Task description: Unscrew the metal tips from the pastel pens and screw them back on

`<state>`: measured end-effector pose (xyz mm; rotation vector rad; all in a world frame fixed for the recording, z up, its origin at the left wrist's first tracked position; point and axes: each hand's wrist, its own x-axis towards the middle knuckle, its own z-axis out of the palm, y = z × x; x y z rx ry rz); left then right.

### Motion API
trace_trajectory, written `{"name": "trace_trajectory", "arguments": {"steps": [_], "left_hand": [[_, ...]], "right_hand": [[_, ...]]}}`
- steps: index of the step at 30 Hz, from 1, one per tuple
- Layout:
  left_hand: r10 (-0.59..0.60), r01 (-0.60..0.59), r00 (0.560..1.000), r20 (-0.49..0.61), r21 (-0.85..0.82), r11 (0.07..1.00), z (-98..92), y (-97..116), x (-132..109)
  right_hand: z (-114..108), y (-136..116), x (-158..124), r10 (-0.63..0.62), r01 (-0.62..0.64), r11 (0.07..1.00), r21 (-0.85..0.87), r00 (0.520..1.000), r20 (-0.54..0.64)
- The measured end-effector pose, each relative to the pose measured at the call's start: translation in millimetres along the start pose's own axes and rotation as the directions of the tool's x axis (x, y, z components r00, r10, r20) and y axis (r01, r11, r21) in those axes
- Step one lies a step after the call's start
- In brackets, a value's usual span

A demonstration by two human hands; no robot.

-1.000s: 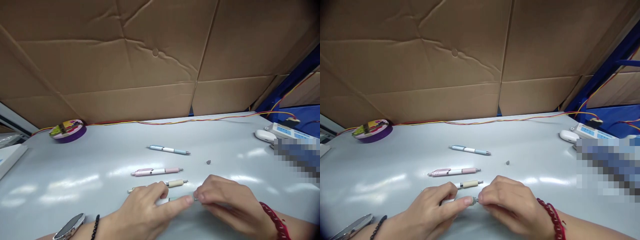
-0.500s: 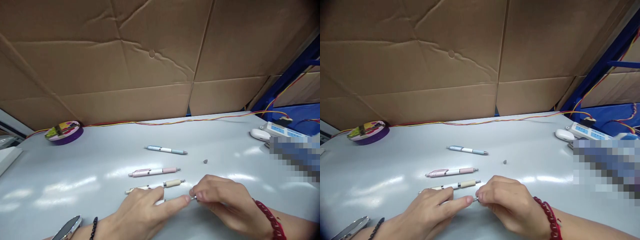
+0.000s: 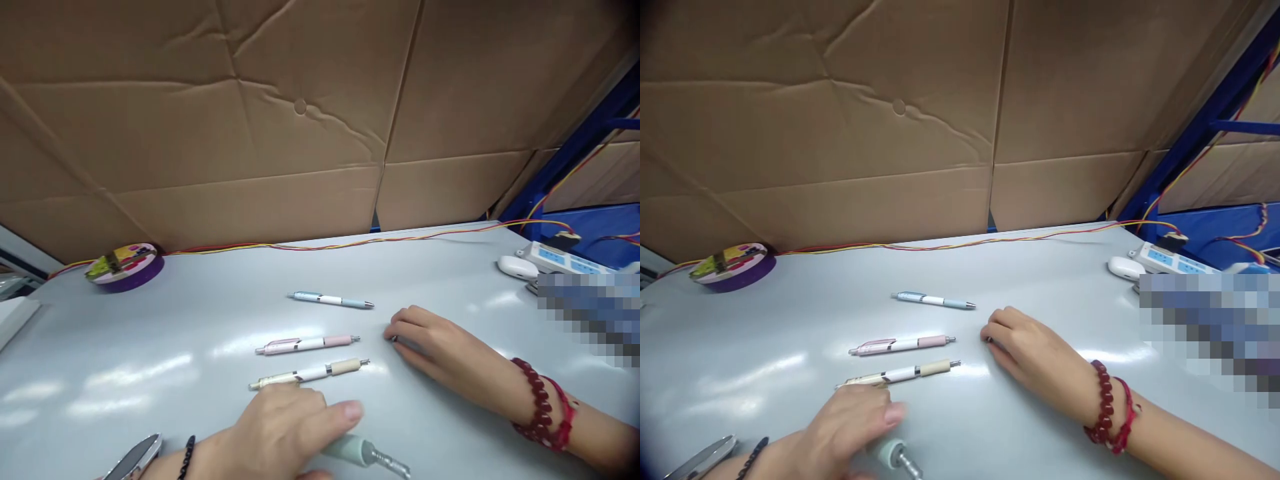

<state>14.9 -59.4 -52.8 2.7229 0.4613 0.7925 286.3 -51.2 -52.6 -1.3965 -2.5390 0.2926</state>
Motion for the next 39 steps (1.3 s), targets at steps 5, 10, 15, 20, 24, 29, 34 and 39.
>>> {"name": "trace_trajectory", "arguments": {"steps": [5, 10, 15, 20, 24, 29, 34, 39], "left_hand": [[-0.072, 0.053, 0.983, -0.170, -0.113, 0.992, -3.6, 3, 0], [-0.015, 0.014, 1.000, 0.018, 0.027, 1.000, -1.1, 4, 7], [-0.084, 0.088, 0.996, -0.035, 0.132, 0.987, 9.3, -2, 5], [-0.106, 0.114, 0.992, -0.062, 0.137, 0.984, 13.6, -4, 0], [-0.128, 0.136, 0.989, -0.074, 0.116, 0.984, 11.5, -3, -1], [-0.120, 0.129, 0.989, -0.082, 0.114, 0.985, 11.6, -5, -2], [-0.125, 0.129, 0.991, -0.052, 0.083, 0.988, 13.0, -5, -1], [-0.112, 0.108, 0.994, 0.019, 0.155, 0.982, 16.9, -5, -2]], "right_hand": [[-1, -1, -2, 0.013, -0.014, 0.999, -0.031, 0.999, -0.030], [-1, 3, 0, 0.028, -0.038, 0.998, -0.044, 0.980, -0.195], [3, 7, 7, 0.055, -0.055, 0.998, 0.010, 0.957, -0.285], [1, 2, 10, 0.023, 0.018, 0.992, 0.123, 0.947, -0.319], [-7, -15, 2, -0.126, 0.205, 0.946, 0.253, 0.947, -0.297], [-2, -34, -4, -0.272, 0.390, 0.825, 0.410, 0.909, -0.317], [8, -40, -2, -0.281, 0.410, 0.820, 0.400, 0.896, -0.343], [12, -34, -1, -0.278, 0.380, 0.861, 0.337, 0.908, -0.314]]}}
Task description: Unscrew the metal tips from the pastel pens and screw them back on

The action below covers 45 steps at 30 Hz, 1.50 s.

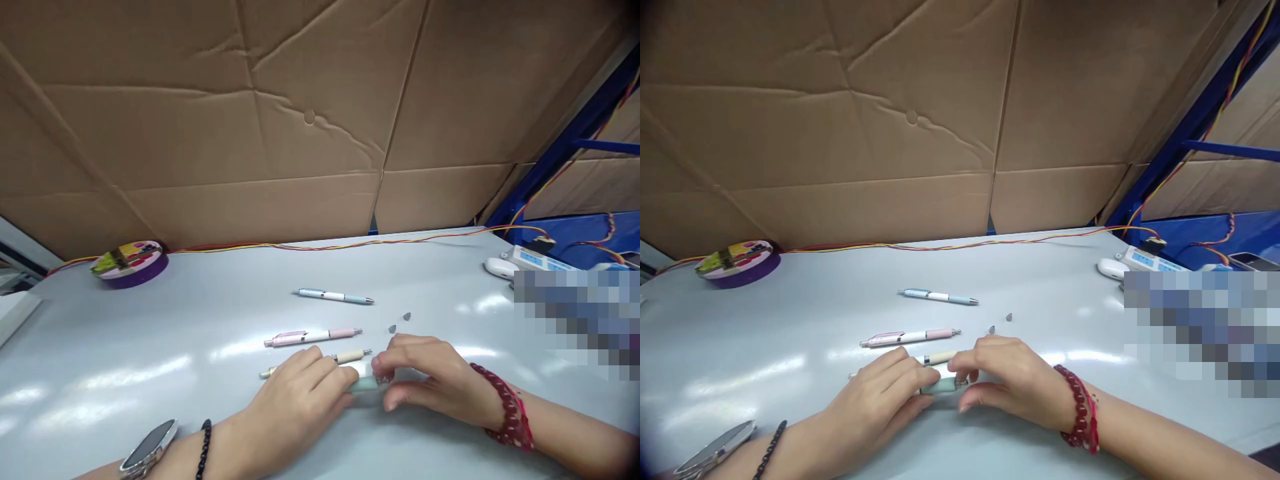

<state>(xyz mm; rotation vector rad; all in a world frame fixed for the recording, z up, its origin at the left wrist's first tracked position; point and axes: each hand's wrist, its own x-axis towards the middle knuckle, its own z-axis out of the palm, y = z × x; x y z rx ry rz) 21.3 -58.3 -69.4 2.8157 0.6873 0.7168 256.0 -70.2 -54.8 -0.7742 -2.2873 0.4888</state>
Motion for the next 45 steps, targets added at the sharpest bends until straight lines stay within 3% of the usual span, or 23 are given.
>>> {"name": "trace_trajectory", "arguments": {"steps": [3, 8, 13, 17, 20, 23, 27, 32, 39, 45], "left_hand": [[-0.005, 0.002, 1.000, 0.027, 0.101, 0.995, 4.6, -3, -1], [-0.036, 0.028, 0.999, 0.029, 0.220, 0.975, 9.3, -8, -1], [-0.026, 0.033, 0.999, -0.028, 0.316, 0.948, 6.0, -7, -2], [0.160, -0.140, 0.986, -0.037, 0.316, 0.938, 1.9, -2, -4], [0.342, -0.332, 0.940, 0.010, 0.264, 0.905, 1.8, 5, -6], [0.359, -0.372, 0.928, 0.099, 0.173, 0.912, 1.1, 9, -6], [0.120, -0.107, 0.969, 0.214, -0.071, 0.992, -8.4, 9, 0], [-0.098, 0.164, 0.979, 0.180, -0.399, 0.902, -17.9, 12, 4], [-0.143, 0.220, 0.960, 0.241, -0.334, 0.917, -12.3, 14, -1], [-0.048, 0.138, 0.957, 0.287, -0.303, 0.943, -17.8, 14, 4]], "right_hand": [[-6, 11, -2, 0.038, -0.039, 0.996, -0.081, 0.999, -0.019], [-15, 34, 5, 0.235, -0.257, 0.919, -0.297, 0.966, -0.111], [-7, 54, 24, 0.290, -0.287, 0.858, -0.426, 0.955, -0.059], [-11, 58, 33, 0.321, -0.326, 0.848, -0.419, 0.943, -0.084], [-27, 47, 32, 0.348, -0.401, 0.852, -0.336, 0.914, -0.208], [-41, 26, 25, 0.382, -0.442, 0.873, -0.206, 0.882, -0.275], [-34, -1, 14, 0.359, -0.371, 0.926, -0.067, 0.921, -0.149], [1, -16, 6, 0.158, -0.159, 0.987, -0.027, 0.987, -0.040], [16, -14, 2, -0.020, 0.020, 0.995, -0.095, 1.000, -0.007], [14, -15, 5, -0.269, 0.263, 0.941, -0.213, 0.963, 0.002]]}}
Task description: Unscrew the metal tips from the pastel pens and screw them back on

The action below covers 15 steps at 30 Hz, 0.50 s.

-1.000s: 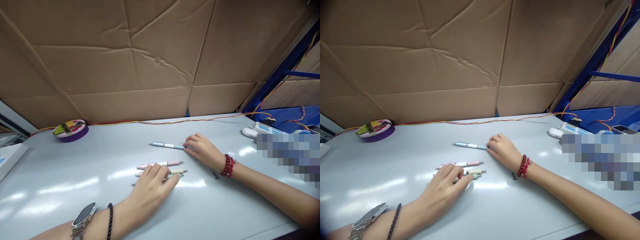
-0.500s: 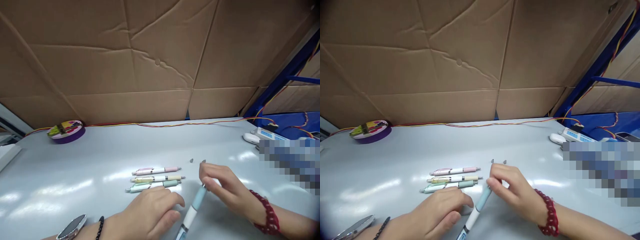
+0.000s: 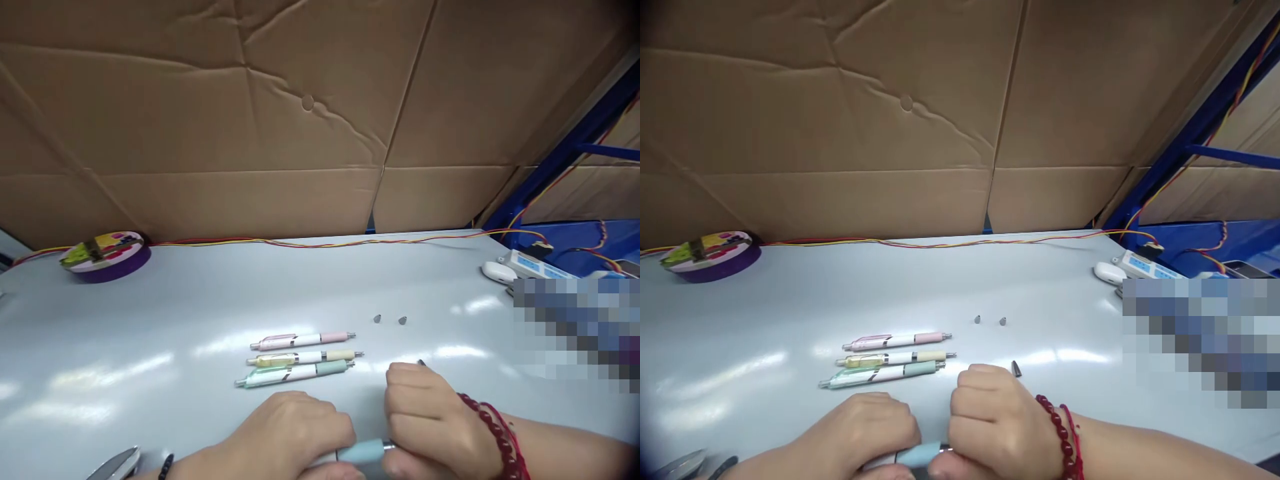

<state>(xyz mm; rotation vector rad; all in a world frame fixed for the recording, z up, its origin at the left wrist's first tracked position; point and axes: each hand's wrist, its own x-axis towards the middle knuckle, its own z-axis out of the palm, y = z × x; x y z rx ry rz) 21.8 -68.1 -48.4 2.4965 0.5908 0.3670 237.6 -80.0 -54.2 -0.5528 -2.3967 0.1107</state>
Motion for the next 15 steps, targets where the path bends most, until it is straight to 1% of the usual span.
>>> {"name": "trace_trajectory", "arguments": {"steps": [3, 5, 9, 12, 15], "left_hand": [[0.006, -0.005, 1.000, 0.027, -0.052, 0.999, -1.3, -0.6, -0.1], [0.000, 0.002, 1.000, 0.027, -0.069, 0.998, -1.5, -1.2, -0.4], [-0.029, 0.032, 0.999, 0.037, -0.092, 0.995, -1.9, -1.1, -1.2], [-0.079, 0.083, 0.996, 0.049, -0.085, 0.993, -0.8, -0.1, -2.9], [-0.119, 0.121, 0.992, 0.045, -0.053, 0.991, 2.4, 0.4, -4.2]], "right_hand": [[-0.5, 0.5, 1.4, -0.099, 0.099, 0.994, -0.053, 0.995, 0.007], [-0.8, 2.2, 1.3, -0.125, 0.127, 0.990, -0.063, 0.992, 0.029], [-0.2, 5.6, -0.1, -0.049, 0.054, 0.998, -0.044, 0.993, 0.112], [1.3, 5.5, -1.4, 0.002, 0.004, 0.999, -0.048, 0.992, 0.124], [1.7, 4.6, -2.0, 0.089, -0.078, 0.993, -0.091, 0.988, 0.125]]}}
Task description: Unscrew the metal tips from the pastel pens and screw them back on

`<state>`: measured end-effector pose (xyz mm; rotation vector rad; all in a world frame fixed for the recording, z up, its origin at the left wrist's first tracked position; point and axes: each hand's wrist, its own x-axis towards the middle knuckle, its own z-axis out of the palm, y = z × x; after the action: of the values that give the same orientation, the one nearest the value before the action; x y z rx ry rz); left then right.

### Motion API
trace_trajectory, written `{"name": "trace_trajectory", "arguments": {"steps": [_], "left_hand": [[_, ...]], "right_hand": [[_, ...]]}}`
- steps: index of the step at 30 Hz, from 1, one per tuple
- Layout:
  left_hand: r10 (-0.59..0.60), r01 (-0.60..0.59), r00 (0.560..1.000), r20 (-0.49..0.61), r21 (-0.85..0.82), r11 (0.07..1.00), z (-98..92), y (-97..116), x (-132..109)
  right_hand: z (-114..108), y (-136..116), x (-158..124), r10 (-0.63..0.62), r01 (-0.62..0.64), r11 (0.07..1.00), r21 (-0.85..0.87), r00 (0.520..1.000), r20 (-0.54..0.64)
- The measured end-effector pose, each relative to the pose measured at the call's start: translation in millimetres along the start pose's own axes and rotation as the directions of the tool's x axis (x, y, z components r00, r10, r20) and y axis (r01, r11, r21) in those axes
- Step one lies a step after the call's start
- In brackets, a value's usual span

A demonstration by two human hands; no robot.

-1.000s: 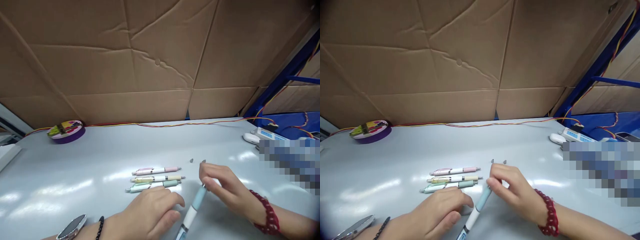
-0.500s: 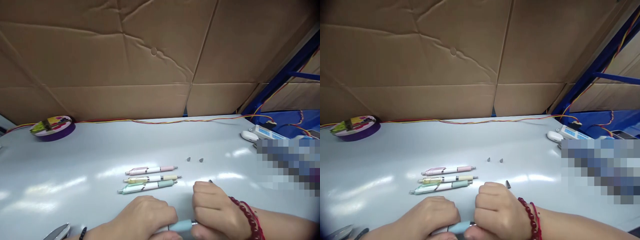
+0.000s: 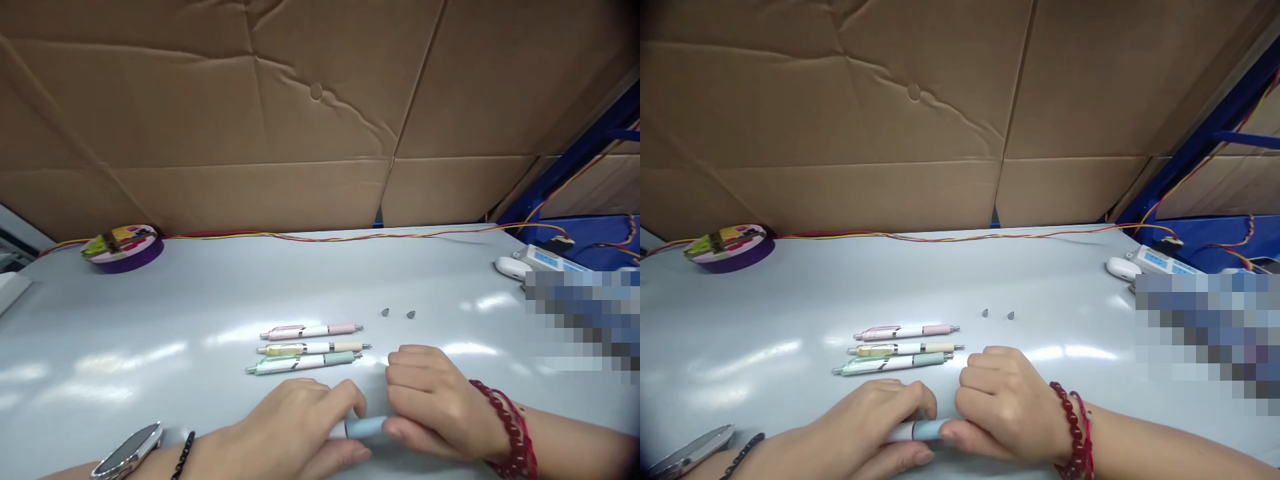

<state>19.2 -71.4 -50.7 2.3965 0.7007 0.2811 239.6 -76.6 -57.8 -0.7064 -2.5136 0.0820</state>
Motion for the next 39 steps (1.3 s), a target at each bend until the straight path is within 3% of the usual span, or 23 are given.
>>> {"name": "trace_trajectory", "arguments": {"steps": [7, 14, 18, 24, 32, 39], "left_hand": [[-0.014, 0.014, 0.998, -0.054, 0.009, 1.000, 3.7, 2, 1], [-0.050, 0.046, 0.996, -0.077, -0.060, 0.997, 5.5, -3, 1], [-0.054, 0.044, 0.993, -0.102, -0.094, 0.995, 4.4, -6, 3], [-0.037, 0.035, 0.999, -0.022, -0.080, 0.996, 3.5, -6, 5], [-0.045, 0.040, 0.997, -0.061, -0.093, 0.995, 3.2, -8, 5], [-0.060, 0.063, 0.998, 0.036, -0.099, 0.993, 0.7, -6, 6]], "right_hand": [[0, 0, -2, 0.119, -0.119, 0.993, 0.019, 0.992, 0.033], [-2, 2, 0, 0.213, -0.215, 0.960, 0.182, 0.977, 0.029], [-8, 6, 0, 0.276, -0.296, 0.908, 0.297, 0.955, 0.109], [-3, 5, -4, 0.273, -0.341, 0.914, 0.220, 0.918, 0.288], [-9, 8, -1, 0.282, -0.327, 0.875, 0.358, 0.944, 0.173], [-5, 6, -3, 0.323, -0.422, 0.857, 0.294, 0.887, 0.330]]}}
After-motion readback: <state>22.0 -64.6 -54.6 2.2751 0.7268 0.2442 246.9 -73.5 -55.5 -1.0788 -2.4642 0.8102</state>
